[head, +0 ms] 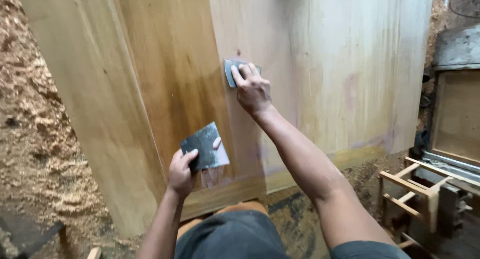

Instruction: The person applies wood filler to a large wooden panel by hand and using a putty knife, spreading the material into gaps across the surface.

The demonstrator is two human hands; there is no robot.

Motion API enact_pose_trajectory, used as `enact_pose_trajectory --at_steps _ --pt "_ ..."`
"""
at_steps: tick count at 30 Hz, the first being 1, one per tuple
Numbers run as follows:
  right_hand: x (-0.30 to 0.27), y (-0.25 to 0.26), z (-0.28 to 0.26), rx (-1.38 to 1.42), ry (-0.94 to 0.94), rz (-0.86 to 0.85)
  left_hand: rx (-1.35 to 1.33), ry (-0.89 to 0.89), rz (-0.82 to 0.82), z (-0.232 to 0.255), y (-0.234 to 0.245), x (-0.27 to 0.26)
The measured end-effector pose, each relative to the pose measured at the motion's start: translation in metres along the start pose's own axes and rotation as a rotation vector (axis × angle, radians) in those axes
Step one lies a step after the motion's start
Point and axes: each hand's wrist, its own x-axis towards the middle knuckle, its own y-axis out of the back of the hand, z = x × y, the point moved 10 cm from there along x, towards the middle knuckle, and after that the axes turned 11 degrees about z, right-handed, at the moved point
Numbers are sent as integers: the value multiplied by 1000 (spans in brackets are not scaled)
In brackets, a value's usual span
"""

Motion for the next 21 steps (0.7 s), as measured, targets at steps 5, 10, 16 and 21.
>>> enact_pose_trajectory --at_steps 5,10,16,21 --pt "-8 0 25 60 -114 -299 60 -40 -46 8 -14 6" --pt "41 9 68 -17 -373 -52 56 -27 38 21 -14 29" --pt "69 -23 19 -112 -296 -221 122 -113 87 46 -13 55" --pt "81 12 43 89 -236 -171 59 -127 -37 37 -10 36"
